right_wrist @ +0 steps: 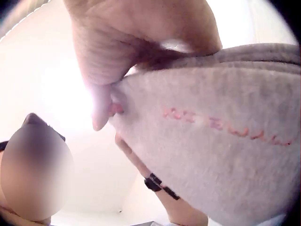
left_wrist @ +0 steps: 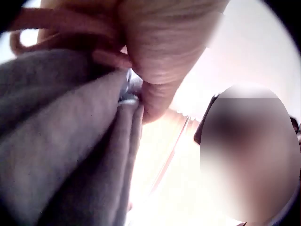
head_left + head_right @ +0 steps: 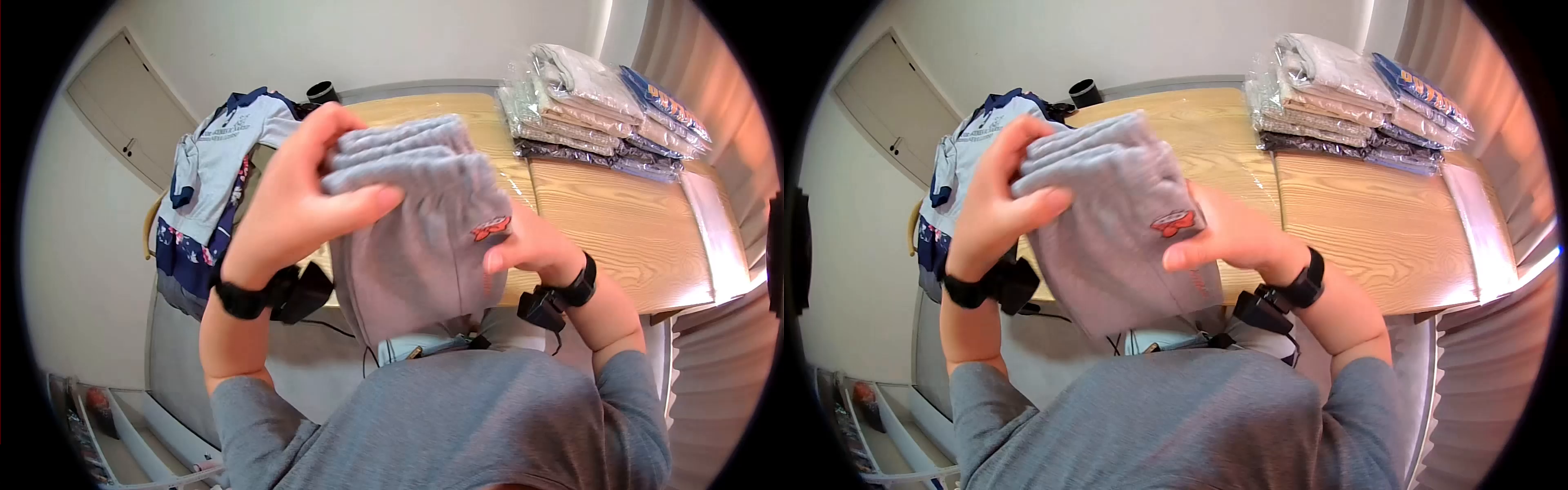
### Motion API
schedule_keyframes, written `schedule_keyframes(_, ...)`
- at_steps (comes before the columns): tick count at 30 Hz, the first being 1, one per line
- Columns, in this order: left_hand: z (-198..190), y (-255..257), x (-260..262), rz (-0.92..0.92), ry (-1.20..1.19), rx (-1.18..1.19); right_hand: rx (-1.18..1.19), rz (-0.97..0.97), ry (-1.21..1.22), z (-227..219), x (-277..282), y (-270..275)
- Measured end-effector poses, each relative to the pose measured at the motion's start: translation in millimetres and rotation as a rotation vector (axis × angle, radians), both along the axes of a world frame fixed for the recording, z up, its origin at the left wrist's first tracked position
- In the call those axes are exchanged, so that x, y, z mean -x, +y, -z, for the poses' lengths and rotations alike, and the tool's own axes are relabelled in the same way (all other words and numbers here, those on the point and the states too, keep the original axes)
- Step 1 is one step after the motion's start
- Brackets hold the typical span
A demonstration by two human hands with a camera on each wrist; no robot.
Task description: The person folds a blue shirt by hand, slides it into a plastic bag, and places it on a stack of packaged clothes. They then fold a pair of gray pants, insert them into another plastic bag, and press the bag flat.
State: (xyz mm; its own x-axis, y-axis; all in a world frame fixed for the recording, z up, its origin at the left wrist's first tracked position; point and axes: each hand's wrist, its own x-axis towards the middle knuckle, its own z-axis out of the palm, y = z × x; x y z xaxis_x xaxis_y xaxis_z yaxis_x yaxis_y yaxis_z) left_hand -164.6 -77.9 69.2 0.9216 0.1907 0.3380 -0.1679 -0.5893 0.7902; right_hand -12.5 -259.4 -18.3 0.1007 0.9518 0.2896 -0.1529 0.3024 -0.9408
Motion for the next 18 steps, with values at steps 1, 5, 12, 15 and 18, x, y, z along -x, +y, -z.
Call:
schedule_keyframes(1, 4, -8, -12, -0.039, -0.019, -0.07, 0.012, 0.0, -0.007, 4, 5, -7)
schedule_keyframes(5, 29, -11, -51, 0.022, 0.004, -0.086, 0.205, 0.319, 0.24, 22, 10, -23)
schedule_keyframes(12, 114, -2, -57, 0.166, 0.182, -0.054, 0.138, 0.697, 0.536, 43, -33, -116)
schedule_keyframes(15, 174, 3, -42, 0.163, 0.352, -0.59, 0.098, 0.889, 0.626, 35, -38, -162)
schedule_keyframes(18, 200, -9, -31, 0.145, 0.44, -0.619, 0.041, 1.015, 0.614, 34, -40, -191)
